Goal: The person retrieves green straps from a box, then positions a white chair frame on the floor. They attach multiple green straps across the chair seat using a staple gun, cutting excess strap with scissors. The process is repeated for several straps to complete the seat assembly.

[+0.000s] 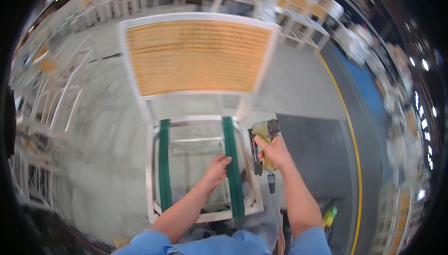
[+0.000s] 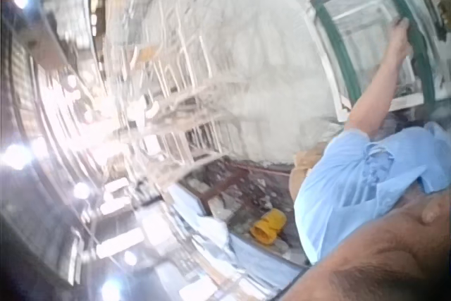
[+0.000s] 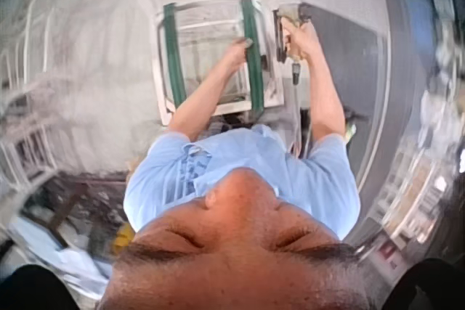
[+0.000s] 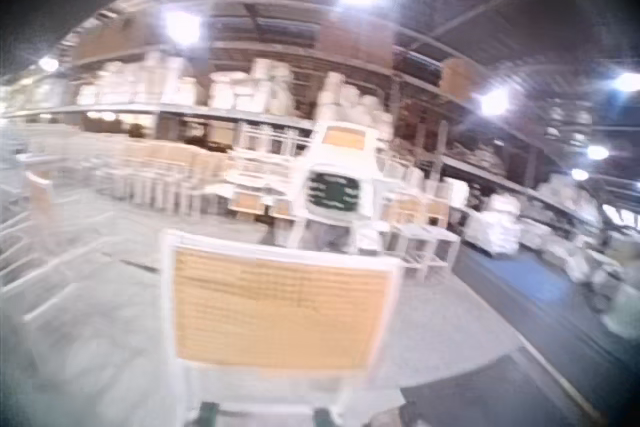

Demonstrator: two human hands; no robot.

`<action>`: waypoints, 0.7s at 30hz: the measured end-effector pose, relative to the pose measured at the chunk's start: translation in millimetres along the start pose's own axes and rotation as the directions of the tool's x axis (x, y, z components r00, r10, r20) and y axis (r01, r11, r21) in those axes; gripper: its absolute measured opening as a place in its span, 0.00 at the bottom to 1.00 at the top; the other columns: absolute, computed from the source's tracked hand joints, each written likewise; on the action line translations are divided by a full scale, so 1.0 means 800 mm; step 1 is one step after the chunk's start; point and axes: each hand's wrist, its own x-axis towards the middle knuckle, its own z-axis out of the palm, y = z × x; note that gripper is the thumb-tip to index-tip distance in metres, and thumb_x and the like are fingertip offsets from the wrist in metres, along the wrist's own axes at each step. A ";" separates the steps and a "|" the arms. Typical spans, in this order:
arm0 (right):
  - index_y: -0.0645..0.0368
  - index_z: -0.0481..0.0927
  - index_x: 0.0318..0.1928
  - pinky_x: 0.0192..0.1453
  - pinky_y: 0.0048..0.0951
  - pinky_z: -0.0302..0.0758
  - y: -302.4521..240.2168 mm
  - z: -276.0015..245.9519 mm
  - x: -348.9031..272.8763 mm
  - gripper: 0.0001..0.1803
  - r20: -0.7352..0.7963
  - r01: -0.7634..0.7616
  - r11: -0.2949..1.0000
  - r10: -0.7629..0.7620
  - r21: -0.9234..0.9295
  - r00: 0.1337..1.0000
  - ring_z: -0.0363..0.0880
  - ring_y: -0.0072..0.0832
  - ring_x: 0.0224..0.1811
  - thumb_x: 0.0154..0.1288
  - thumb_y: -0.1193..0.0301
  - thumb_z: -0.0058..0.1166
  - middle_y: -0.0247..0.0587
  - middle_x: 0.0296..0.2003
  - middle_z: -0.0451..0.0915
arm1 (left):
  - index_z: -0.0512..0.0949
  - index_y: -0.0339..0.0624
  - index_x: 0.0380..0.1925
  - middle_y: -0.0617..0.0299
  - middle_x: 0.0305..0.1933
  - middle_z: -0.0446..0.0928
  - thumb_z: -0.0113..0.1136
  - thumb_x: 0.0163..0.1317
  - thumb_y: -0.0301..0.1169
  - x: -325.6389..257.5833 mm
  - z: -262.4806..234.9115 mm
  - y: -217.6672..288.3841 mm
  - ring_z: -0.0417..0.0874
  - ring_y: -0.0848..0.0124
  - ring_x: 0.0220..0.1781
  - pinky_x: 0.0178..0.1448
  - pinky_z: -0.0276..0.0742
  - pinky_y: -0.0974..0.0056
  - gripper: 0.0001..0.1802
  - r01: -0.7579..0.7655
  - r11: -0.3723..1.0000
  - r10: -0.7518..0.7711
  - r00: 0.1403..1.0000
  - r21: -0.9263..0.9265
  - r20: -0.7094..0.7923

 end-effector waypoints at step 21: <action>0.67 0.84 0.54 0.39 0.47 0.85 0.469 -0.344 -0.324 0.29 -0.301 -0.432 0.720 0.648 0.544 0.700 0.88 0.43 0.35 0.68 0.53 0.72 0.50 0.42 0.86 | 0.79 0.42 0.45 0.59 0.29 0.78 0.51 0.82 0.51 -0.277 0.016 -0.107 0.80 0.59 0.31 0.41 0.82 0.53 0.22 0.196 0.957 -0.262 0.901 -0.214 -0.345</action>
